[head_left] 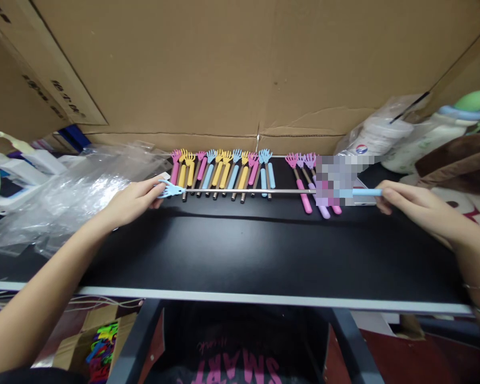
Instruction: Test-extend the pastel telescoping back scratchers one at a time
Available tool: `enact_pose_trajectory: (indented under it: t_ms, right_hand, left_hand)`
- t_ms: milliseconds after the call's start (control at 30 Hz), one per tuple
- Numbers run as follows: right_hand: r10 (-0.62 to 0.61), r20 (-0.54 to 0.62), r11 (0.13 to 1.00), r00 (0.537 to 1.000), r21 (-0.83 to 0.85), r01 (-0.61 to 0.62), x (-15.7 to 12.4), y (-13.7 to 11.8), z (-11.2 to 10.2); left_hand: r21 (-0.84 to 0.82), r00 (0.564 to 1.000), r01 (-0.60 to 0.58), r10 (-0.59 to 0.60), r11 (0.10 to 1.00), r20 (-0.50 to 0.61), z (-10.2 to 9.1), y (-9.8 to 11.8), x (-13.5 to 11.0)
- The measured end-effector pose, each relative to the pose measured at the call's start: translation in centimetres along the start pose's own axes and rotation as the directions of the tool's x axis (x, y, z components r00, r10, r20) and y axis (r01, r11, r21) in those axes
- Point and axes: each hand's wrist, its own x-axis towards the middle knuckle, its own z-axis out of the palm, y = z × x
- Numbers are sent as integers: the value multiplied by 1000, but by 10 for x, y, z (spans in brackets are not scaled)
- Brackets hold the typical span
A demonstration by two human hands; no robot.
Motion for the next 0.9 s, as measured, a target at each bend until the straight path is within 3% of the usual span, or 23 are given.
enact_pose_trajectory:
  t_ms: [133, 333, 467, 700, 900]
  right_hand:
    - [-13, -32, 997, 999, 75, 15, 3, -7, 4]
    - [-99, 127, 995, 987, 46, 93, 12, -39, 25]
    - [-99, 63, 992, 993, 82, 94, 13, -55, 34]
    - [-181, 101, 973, 978, 163, 163, 14, -75, 49]
    - [-183, 85, 977, 979, 125, 172, 20, -85, 64]
  left_hand:
    - [-17, 999, -34, 33, 999, -21, 3, 8, -3]
    - [-52, 987, -162, 162, 985, -10, 15, 40, -1]
    - [-37, 985, -152, 148, 988, -87, 24, 54, 0]
    - [-156, 973, -220, 228, 963, 37, 39, 75, -3]
    - [-178, 963, -261, 268, 949, 15, 44, 89, -2]
